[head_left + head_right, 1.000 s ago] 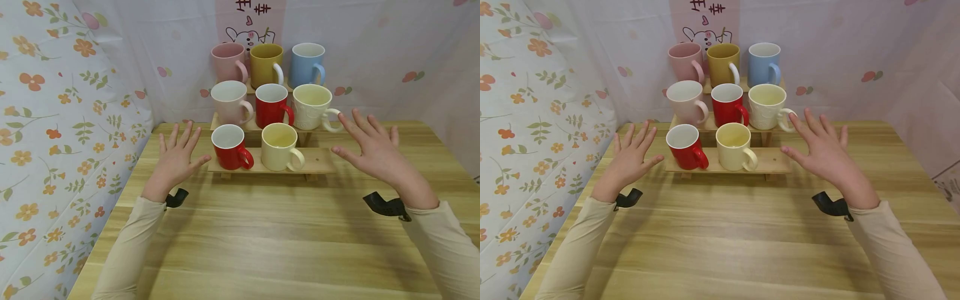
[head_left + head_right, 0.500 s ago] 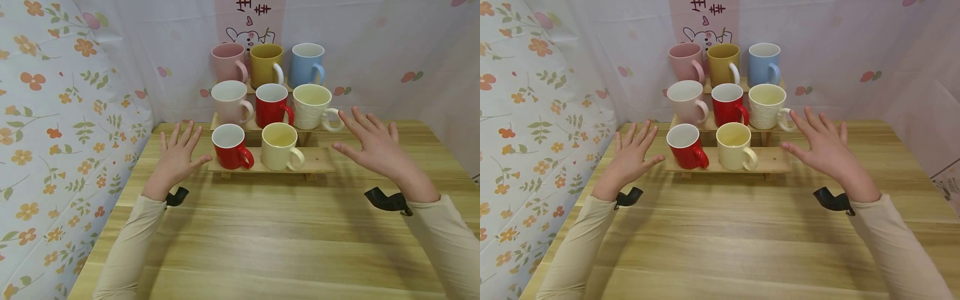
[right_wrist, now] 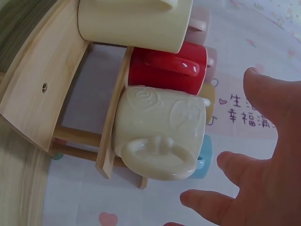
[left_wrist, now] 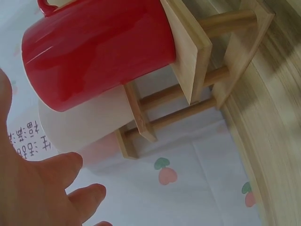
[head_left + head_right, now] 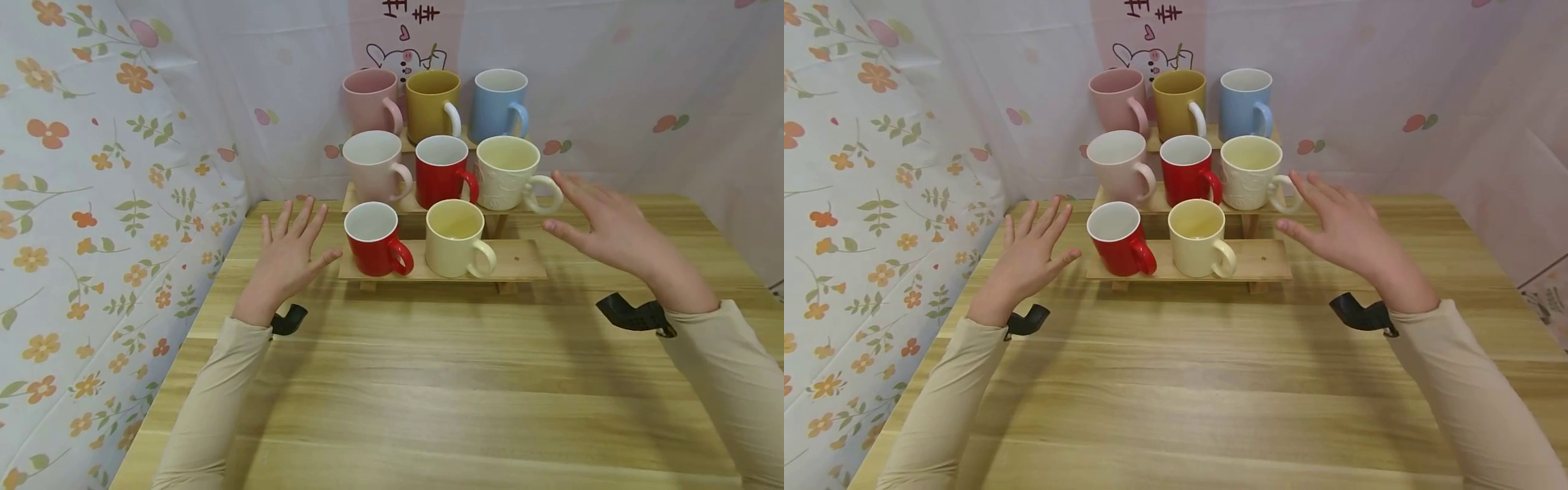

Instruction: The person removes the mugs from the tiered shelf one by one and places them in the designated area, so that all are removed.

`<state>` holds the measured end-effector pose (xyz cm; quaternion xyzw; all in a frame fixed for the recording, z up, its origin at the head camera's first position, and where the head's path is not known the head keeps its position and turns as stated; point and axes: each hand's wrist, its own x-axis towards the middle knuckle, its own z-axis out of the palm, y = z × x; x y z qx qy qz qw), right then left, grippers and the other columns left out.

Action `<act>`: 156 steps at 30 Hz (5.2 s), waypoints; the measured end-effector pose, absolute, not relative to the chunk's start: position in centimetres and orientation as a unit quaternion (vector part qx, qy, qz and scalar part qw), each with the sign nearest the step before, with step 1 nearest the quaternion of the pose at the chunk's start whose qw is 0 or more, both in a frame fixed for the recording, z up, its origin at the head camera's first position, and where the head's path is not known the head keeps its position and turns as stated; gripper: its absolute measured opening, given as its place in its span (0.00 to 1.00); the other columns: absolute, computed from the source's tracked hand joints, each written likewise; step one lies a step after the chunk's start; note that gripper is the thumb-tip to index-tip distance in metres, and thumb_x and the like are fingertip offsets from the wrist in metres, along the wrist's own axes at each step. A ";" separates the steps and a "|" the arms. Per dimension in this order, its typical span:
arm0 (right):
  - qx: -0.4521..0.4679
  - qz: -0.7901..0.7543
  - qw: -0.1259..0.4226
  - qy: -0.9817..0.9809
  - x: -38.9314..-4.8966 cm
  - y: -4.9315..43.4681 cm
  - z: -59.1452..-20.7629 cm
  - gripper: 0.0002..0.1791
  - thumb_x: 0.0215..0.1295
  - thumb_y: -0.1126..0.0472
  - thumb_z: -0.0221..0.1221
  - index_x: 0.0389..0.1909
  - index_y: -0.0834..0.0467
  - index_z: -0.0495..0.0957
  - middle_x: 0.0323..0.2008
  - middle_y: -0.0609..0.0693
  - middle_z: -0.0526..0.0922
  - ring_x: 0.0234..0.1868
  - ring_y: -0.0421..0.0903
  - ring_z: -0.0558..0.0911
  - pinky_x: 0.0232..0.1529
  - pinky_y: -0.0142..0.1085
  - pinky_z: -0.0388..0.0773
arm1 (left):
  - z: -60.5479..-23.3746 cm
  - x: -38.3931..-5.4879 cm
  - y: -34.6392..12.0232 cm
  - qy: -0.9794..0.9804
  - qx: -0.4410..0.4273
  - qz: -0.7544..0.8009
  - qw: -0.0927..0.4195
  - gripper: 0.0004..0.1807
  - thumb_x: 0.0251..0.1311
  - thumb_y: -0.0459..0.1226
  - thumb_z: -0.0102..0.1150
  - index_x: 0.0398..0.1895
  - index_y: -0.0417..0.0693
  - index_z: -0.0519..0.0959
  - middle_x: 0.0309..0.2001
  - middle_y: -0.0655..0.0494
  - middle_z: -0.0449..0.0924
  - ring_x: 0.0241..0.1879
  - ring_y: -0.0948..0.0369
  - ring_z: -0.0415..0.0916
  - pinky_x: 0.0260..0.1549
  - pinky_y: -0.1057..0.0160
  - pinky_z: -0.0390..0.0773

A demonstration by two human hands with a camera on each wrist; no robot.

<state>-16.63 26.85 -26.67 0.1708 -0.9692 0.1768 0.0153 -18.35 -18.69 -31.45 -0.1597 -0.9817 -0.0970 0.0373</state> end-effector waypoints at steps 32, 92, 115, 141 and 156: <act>0.104 0.196 -0.084 -0.971 -19.6 27.0 -23.2 0.39 0.70 0.36 0.41 0.74 0.36 0.32 0.72 0.68 0.52 0.64 0.77 0.57 0.57 0.70 0.53 | -33.1 -21.2 -18.8 -0.976 -0.192 -0.087 0.052 0.28 0.74 0.52 0.29 0.75 0.60 0.53 0.76 0.62 0.47 0.75 0.44 0.27 0.66 0.32 0.35; 0.062 0.210 -0.130 -0.967 -24.4 27.7 -20.1 0.47 0.66 0.30 0.39 0.77 0.51 0.37 0.70 0.72 0.53 0.67 0.75 0.55 0.58 0.70 0.52 | -33.9 -23.3 -17.1 -0.961 -0.244 -0.087 0.095 0.26 0.74 0.44 0.36 0.70 0.44 0.62 0.72 0.50 0.60 0.69 0.44 0.58 0.69 0.49 0.56; 0.049 0.269 -0.137 -0.952 -25.9 27.1 -20.5 0.43 0.68 0.37 0.43 0.75 0.59 0.47 0.68 0.69 0.61 0.62 0.67 0.68 0.58 0.60 0.65 | -33.0 -23.3 -17.0 -0.968 -0.216 -0.118 0.046 0.25 0.70 0.40 0.45 0.69 0.47 0.65 0.71 0.53 0.61 0.59 0.44 0.72 0.54 0.44 0.73; 0.044 0.271 -0.098 -0.957 -28.4 26.0 -20.7 0.37 0.72 0.42 0.40 0.66 0.70 0.62 0.57 0.70 0.73 0.55 0.63 0.76 0.48 0.48 0.76 | -32.9 -23.3 -16.6 -0.967 -0.216 -0.099 0.089 0.27 0.58 0.27 0.46 0.63 0.45 0.71 0.64 0.49 0.72 0.39 0.41 0.81 0.35 0.46 0.79; 0.016 0.276 -0.094 -0.956 -29.8 24.8 -19.2 0.35 0.70 0.44 0.44 0.64 0.69 0.65 0.56 0.69 0.74 0.27 0.33 0.79 0.30 0.28 0.78 | -33.0 -23.5 -15.9 -0.968 -0.212 -0.103 0.092 0.27 0.58 0.27 0.46 0.63 0.43 0.70 0.65 0.50 0.71 0.41 0.41 0.80 0.35 0.45 0.79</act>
